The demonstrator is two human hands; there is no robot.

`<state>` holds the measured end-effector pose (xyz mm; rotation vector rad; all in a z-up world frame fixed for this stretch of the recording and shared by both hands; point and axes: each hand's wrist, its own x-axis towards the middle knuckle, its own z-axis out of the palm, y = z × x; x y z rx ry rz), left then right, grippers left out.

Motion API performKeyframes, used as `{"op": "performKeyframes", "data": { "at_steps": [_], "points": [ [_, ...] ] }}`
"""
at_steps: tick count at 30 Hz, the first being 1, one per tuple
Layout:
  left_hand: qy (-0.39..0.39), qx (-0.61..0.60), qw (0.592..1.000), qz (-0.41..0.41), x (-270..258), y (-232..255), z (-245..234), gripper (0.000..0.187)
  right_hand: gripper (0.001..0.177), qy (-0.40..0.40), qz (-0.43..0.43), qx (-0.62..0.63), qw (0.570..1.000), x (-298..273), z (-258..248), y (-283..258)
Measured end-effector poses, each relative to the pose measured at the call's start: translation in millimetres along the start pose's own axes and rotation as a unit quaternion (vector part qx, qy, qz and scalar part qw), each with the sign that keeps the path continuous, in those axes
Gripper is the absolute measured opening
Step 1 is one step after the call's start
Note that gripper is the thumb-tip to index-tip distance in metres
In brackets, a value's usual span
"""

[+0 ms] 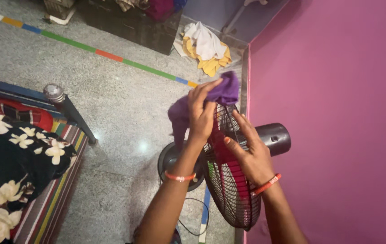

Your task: The person wipes the front grill, blades, and rear grill of a standing electric fan using a purple cloth. They rotate the fan head to access different sections and continue wiping until the end of the clip.

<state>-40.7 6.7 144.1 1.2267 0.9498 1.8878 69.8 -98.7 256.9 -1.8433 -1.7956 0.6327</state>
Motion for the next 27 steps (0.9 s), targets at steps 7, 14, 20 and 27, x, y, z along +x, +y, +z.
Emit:
{"op": "performKeyframes", "data": {
  "at_steps": [7,14,20,27],
  "points": [
    [0.089,-0.066,0.994,-0.001,-41,-61,-7,0.043,0.072,0.000,-0.026,-0.003,1.000,5,-4,4],
    [0.056,-0.079,0.938,-0.332,-100,-80,-35,0.040,0.073,-0.023,-0.057,0.033,0.998,24,5,6],
    [0.060,-0.065,0.991,-0.098,-59,-31,-8,0.031,0.072,-0.030,-0.058,0.071,0.995,36,12,14],
    [0.135,-0.177,0.973,-0.064,-76,-46,8,0.023,0.071,-0.023,-0.061,0.089,0.994,41,13,16]
  ]
}}
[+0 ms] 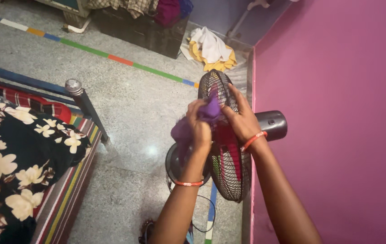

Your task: The person wipes the front grill, blades, and rear grill of a standing electric fan using a purple cloth. They rotate the fan head to access different sections and continue wiping until the end of the clip.

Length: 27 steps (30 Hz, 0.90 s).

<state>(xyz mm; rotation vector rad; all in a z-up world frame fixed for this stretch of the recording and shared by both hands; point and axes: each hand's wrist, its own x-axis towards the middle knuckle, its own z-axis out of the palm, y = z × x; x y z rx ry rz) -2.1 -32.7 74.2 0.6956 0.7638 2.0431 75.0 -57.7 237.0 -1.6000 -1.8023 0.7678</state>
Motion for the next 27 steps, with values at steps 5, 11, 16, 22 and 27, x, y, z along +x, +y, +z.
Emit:
{"op": "performKeyframes", "data": {
  "at_steps": [5,11,16,22,27],
  "points": [
    [0.068,0.090,0.966,-0.232,-52,-21,-49,0.039,0.072,0.003,0.005,-0.013,1.000,9,-2,-12],
    [0.023,0.121,0.975,-0.185,-48,35,-15,0.052,0.074,0.002,0.024,-0.014,1.000,15,-1,-4],
    [-0.034,0.232,0.971,-0.041,-44,95,30,0.044,0.075,-0.001,-0.032,0.005,0.999,27,-2,12],
    [-0.003,0.247,0.969,-0.011,-74,79,17,0.036,0.072,-0.008,-0.012,0.032,0.999,28,3,20],
    [0.045,0.195,0.976,-0.085,-83,71,-5,0.038,0.073,0.003,-0.008,0.015,1.000,30,5,13]
  ]
}}
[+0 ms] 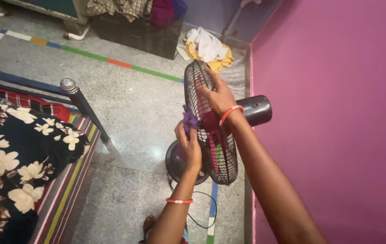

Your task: The person wipes the front grill, blades, and rear grill of a standing electric fan using a purple cloth. They rotate the fan head to access different sections and continue wiping until the end of the clip.

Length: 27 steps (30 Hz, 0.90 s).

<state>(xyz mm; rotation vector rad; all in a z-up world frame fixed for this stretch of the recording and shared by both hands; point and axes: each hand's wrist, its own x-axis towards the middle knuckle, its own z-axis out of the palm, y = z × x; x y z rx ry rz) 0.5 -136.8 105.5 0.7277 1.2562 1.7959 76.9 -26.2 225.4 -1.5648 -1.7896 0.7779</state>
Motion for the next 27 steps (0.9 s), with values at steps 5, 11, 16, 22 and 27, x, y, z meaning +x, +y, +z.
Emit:
{"op": "performKeyframes", "data": {
  "at_steps": [5,11,16,22,27],
  "points": [
    [-0.020,0.018,0.999,0.020,-18,26,5,0.033,0.074,0.010,-0.004,-0.039,0.999,9,9,10],
    [-0.014,0.125,0.983,0.137,-48,28,8,0.036,0.075,0.014,-0.033,-0.042,0.998,22,14,14],
    [-0.017,0.117,0.985,0.124,-90,-9,-13,0.054,0.076,0.009,-0.005,-0.048,0.999,21,12,8],
    [-0.049,0.036,0.996,0.069,-98,5,-15,0.043,0.076,0.012,-0.001,-0.026,1.000,14,10,-9],
    [-0.034,0.204,0.951,0.231,-83,13,5,0.027,0.078,0.008,0.071,-0.023,0.997,7,2,-17]
  ]
}}
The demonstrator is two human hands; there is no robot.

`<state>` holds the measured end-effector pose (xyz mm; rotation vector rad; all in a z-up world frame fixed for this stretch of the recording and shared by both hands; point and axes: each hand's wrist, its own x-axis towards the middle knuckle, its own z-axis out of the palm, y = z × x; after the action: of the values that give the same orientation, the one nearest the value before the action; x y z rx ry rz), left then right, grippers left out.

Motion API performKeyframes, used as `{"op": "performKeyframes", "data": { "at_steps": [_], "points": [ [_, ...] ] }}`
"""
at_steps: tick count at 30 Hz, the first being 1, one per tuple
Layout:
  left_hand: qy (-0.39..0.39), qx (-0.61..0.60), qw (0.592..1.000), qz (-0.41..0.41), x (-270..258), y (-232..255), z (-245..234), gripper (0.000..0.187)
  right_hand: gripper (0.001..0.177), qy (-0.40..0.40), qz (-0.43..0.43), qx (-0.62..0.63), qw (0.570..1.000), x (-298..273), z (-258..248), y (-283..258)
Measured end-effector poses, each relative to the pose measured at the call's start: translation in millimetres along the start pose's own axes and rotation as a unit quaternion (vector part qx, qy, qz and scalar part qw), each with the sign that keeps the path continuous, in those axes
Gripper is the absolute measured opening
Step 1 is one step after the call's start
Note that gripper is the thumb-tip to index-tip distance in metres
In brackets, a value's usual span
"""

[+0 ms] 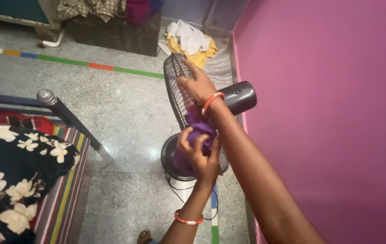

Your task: The person wipes the front grill, blades, and rear grill of a standing electric fan using a purple cloth. They rotate the fan head to access different sections and continue wiping until the end of the clip.

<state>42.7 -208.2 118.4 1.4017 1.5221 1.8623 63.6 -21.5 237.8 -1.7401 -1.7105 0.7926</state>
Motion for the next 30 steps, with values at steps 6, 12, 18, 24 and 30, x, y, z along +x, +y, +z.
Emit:
{"op": "performKeyframes", "data": {
  "at_steps": [6,12,18,24,30],
  "points": [
    [-0.057,-0.161,0.985,0.004,-10,-55,-13,0.014,0.077,0.002,-0.075,0.019,0.997,-5,-1,-5],
    [-0.072,-0.137,0.988,0.019,10,-47,-15,0.015,0.077,0.011,-0.012,0.016,1.000,-12,-3,-4],
    [-0.096,-0.058,0.985,0.129,40,-36,-17,0.019,0.077,0.018,-0.015,0.003,1.000,-10,-2,-4],
    [-0.072,-0.119,0.987,0.075,-3,-86,-26,0.016,0.074,0.030,-0.005,-0.002,1.000,-25,8,-11],
    [-0.074,-0.094,0.993,0.017,19,-80,-26,0.022,0.074,0.037,0.024,0.015,0.999,-26,6,-12]
  ]
}}
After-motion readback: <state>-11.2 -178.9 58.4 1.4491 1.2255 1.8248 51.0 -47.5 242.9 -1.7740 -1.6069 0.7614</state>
